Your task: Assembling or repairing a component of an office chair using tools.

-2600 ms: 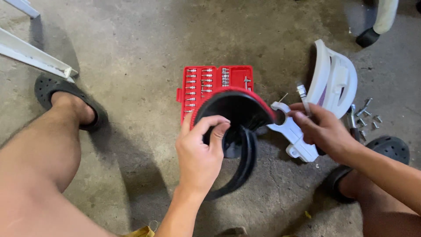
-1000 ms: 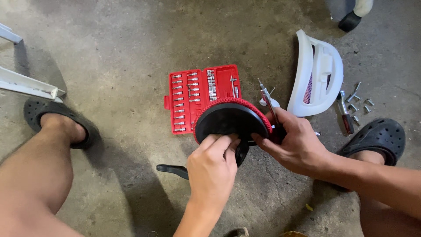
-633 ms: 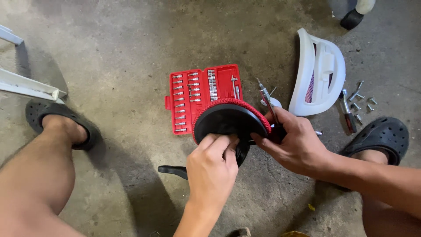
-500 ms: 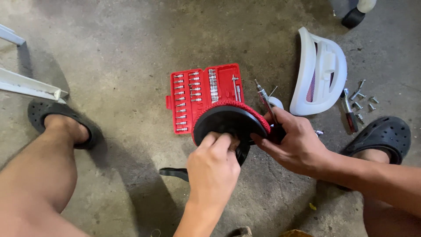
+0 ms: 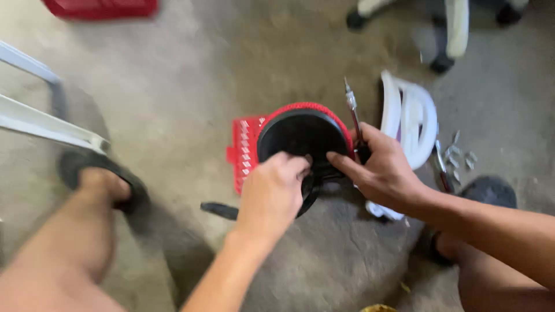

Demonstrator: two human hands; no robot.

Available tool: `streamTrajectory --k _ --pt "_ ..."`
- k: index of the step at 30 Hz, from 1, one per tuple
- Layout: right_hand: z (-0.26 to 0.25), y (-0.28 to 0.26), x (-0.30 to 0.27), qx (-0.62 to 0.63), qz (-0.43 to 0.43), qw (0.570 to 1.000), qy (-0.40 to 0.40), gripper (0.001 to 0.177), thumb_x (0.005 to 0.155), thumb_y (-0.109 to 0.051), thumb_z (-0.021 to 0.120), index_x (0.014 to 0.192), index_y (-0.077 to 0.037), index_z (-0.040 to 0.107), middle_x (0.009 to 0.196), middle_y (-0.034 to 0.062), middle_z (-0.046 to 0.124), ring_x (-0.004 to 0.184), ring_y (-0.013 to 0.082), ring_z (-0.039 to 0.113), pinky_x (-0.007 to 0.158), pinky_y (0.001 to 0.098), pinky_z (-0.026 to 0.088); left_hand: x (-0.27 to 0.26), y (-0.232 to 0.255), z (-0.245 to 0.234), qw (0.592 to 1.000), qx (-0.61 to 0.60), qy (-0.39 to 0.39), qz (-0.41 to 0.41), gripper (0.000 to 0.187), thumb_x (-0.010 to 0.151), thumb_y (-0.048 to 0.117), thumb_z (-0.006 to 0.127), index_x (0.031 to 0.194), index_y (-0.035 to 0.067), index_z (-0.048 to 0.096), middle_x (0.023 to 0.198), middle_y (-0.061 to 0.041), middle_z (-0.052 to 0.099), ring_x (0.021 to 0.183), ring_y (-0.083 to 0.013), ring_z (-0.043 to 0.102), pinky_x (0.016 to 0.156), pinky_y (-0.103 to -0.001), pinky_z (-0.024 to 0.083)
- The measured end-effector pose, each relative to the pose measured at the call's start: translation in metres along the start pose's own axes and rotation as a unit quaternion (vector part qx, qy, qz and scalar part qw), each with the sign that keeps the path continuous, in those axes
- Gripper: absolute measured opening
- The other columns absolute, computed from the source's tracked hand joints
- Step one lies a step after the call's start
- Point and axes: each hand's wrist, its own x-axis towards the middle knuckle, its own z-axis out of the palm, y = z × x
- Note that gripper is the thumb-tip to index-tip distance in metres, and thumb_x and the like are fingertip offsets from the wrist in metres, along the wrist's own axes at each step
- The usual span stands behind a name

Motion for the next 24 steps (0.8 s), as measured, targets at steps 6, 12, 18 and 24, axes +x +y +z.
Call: streamTrajectory --k 6,12,18,24 --pt "-0.024 -0.119 0.030 -0.045 -0.026 0.993 0.103 0.029 0.085 -0.024 0.082 0.095 -0.004 0.064 0.072 0.0034 0.064 0.066 0.0122 0.054 0.059 0.0310 0.046 0.093 0.013 -0.100 0.994 -0.047 -0.064 0.070 0.018 0.083 0.001 0.068 0.098 0.007 0.077 0.090 -0.016 0.074 0.086 -0.0339 0.074 0.074 -0.041 0.058" --pt "-0.034 -0.195 0.003 -0.019 0.039 0.982 0.182 0.025 0.085 -0.023 0.080 0.096 -0.006 0.066 0.069 0.0032 0.068 0.054 0.0116 0.060 0.052 0.0313 0.048 0.105 0.046 -0.153 0.985 -0.066 -0.022 0.157 0.014 0.086 0.006 0.072 0.099 0.007 0.077 0.090 -0.016 0.074 0.082 -0.0342 0.073 0.074 -0.042 0.056" --pt "-0.035 -0.202 -0.020 -0.005 0.048 0.975 0.217 0.021 0.085 -0.019 0.080 0.094 -0.005 0.067 0.070 0.0041 0.070 0.059 0.0082 0.060 0.052 0.0293 0.049 0.088 0.056 -0.157 0.984 -0.114 -0.001 0.135 0.009 0.090 0.012 0.072 0.097 0.009 0.077 0.087 -0.014 0.074 0.080 -0.0333 0.073 0.071 -0.041 0.056" --pt "-0.030 -0.196 -0.025 -0.064 -0.012 0.972 0.225 0.024 0.086 -0.019 0.083 0.089 -0.002 0.066 0.068 0.0068 0.064 0.058 0.0093 0.054 0.052 0.0293 0.045 0.086 0.057 -0.167 0.968 0.080 -0.003 0.237 0.021 0.087 0.008 0.062 0.103 0.010 0.075 0.091 -0.011 0.071 0.074 -0.0339 0.070 0.062 -0.045 0.055"
